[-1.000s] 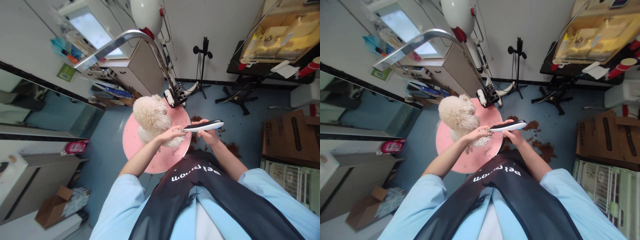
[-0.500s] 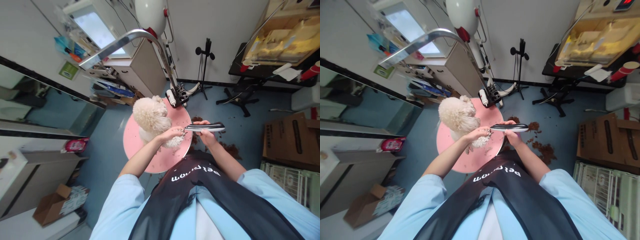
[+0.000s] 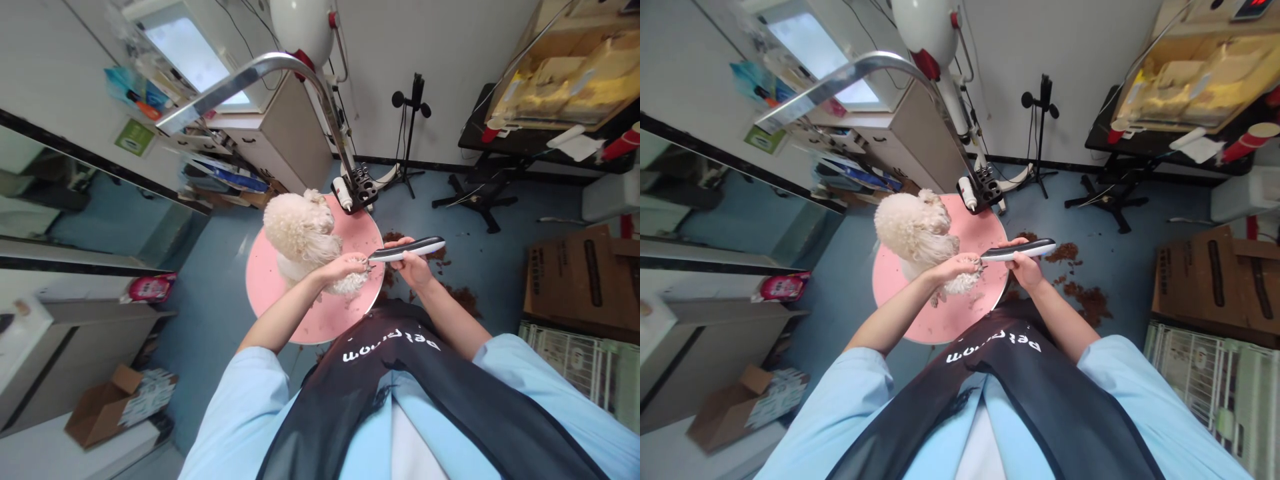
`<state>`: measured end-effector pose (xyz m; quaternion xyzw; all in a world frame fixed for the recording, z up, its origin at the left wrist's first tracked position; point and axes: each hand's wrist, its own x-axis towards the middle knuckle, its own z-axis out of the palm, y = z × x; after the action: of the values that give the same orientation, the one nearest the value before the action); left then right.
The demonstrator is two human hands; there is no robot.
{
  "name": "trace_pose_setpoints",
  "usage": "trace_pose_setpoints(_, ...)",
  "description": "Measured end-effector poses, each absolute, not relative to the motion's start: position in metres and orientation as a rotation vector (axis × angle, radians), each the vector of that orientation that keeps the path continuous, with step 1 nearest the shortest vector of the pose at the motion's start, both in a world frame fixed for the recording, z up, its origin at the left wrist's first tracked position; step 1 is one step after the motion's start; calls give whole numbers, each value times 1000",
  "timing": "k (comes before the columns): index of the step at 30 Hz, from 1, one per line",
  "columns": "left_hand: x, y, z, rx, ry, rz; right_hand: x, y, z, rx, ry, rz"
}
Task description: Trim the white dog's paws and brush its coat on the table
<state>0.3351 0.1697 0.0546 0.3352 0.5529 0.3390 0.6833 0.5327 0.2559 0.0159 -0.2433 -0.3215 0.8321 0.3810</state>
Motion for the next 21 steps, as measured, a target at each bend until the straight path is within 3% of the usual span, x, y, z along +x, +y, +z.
trace_pose_setpoints(21, 327, 172, 45, 763, 1373, 807, 528, 244, 6, -653, -808, 1947)
